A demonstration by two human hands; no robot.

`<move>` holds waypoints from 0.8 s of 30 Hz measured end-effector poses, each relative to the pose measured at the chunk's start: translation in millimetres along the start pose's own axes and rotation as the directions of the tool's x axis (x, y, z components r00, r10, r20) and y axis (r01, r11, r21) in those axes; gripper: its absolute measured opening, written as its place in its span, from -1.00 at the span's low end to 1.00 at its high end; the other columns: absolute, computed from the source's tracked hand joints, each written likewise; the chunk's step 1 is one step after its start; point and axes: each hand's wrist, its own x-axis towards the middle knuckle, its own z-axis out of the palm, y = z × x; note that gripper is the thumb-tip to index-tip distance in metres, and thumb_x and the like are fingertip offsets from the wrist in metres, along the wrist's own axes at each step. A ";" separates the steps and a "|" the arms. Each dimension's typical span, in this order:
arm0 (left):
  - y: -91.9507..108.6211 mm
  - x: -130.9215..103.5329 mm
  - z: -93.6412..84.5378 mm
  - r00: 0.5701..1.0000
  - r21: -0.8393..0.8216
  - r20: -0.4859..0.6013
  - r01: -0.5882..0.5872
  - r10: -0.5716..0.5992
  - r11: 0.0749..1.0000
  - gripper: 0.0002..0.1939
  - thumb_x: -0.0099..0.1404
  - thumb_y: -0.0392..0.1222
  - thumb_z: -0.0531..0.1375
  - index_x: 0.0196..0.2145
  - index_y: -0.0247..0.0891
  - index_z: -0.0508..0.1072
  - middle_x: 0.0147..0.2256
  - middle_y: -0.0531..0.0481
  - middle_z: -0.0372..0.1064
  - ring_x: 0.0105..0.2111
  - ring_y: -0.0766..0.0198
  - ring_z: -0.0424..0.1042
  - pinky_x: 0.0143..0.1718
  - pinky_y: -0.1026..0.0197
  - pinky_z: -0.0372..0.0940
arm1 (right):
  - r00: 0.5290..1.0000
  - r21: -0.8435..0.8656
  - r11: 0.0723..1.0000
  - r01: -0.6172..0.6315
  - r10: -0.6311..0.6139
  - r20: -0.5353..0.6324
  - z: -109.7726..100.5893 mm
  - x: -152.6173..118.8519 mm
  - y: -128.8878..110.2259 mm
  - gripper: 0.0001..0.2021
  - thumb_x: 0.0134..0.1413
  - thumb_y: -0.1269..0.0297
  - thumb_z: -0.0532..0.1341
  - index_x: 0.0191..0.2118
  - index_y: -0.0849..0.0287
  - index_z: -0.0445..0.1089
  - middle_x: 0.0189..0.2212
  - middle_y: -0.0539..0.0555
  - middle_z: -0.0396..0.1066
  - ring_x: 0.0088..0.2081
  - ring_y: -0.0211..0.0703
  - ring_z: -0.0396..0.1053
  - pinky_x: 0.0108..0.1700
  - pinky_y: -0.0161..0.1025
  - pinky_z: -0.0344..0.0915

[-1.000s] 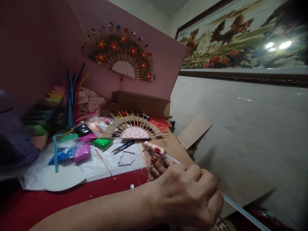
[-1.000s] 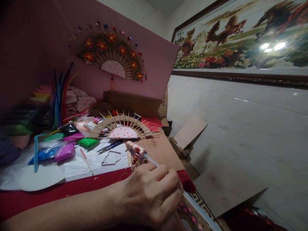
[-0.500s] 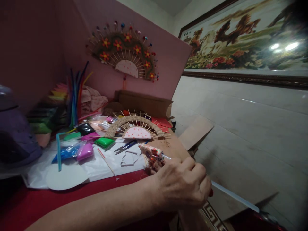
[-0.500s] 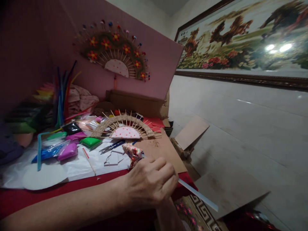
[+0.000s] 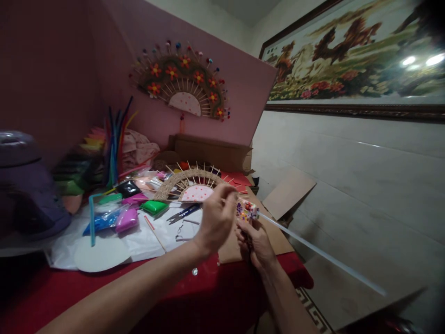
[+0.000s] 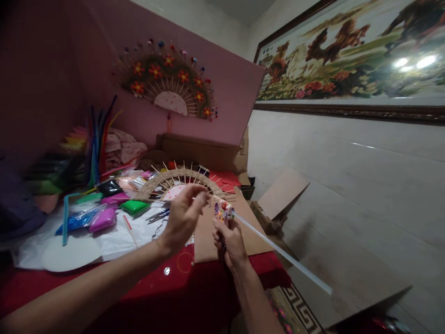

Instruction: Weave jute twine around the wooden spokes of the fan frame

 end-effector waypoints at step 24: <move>-70.3 48.5 -35.3 0.184 -0.712 -0.244 0.632 -0.952 0.305 -0.87 0.21 -0.46 0.10 -0.27 -0.33 0.29 -0.32 -0.11 0.29 -0.44 0.31 0.38 -0.58 0.33 0.33 | 0.958 0.131 0.977 0.169 -0.131 -0.256 -24.5 1.9 10.0 -0.53 -0.31 0.15 0.39 -0.49 0.13 0.01 -0.62 -0.21 -0.02 -0.70 -0.51 0.00 -0.76 -0.54 -0.11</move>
